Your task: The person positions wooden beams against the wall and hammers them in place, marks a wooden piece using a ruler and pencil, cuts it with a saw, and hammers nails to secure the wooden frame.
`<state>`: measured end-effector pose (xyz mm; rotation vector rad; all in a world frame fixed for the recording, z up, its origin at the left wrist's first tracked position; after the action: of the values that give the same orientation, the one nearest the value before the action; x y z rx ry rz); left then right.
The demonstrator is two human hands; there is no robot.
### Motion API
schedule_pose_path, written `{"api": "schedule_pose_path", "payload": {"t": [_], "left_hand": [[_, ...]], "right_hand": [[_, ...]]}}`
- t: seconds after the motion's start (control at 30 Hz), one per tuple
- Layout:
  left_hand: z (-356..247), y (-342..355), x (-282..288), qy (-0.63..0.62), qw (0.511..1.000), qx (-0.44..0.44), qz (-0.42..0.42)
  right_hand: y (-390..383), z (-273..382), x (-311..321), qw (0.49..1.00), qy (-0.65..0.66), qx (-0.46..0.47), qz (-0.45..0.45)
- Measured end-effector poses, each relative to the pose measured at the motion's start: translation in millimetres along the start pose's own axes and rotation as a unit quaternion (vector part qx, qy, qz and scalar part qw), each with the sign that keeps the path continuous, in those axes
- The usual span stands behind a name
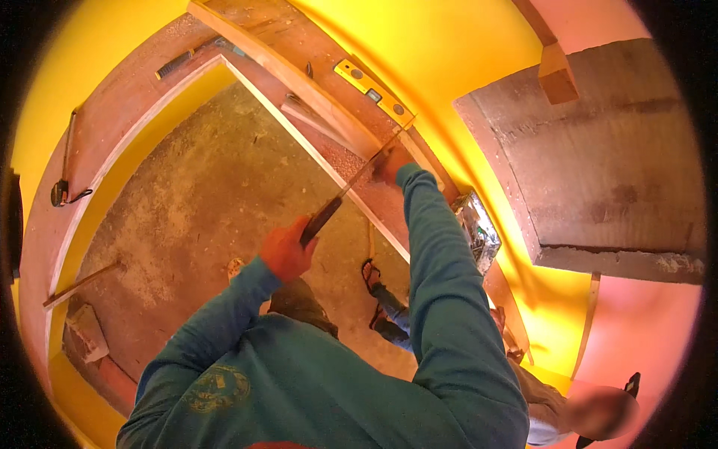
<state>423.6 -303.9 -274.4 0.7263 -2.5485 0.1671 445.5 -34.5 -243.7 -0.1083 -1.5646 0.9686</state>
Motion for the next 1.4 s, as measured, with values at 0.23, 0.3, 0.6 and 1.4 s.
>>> {"api": "schedule_pose_path", "payload": {"t": [0.23,0.3,0.6,1.4], "left_hand": [[-7,-59,29,-0.068,0.997,0.024,0.023],[2,-12,7,-0.053,0.998,0.042,0.009],[-8,-45,23,-0.052,0.998,0.019,0.032],[7,-104,90,-0.052,0.994,0.046,-0.088]], "right_hand": [[19,-30,4,0.994,-0.020,-0.006,-0.108],[13,-7,2,0.997,-0.074,-0.015,0.001],[63,-71,-6,0.997,-0.043,0.002,-0.060],[43,-80,39,0.952,-0.296,-0.009,-0.073]]}}
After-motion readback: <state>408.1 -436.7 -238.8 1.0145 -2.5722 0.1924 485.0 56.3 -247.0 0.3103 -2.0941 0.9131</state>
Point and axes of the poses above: each hand's wrist, its own y-axis towards the middle knuckle, its own x-axis out of the back of the hand, z = x × y, the point moved 1 cm from there along y, towards the middle knuckle, and after that the axes turned 4 degrees about -x, right-handed, at the moved point
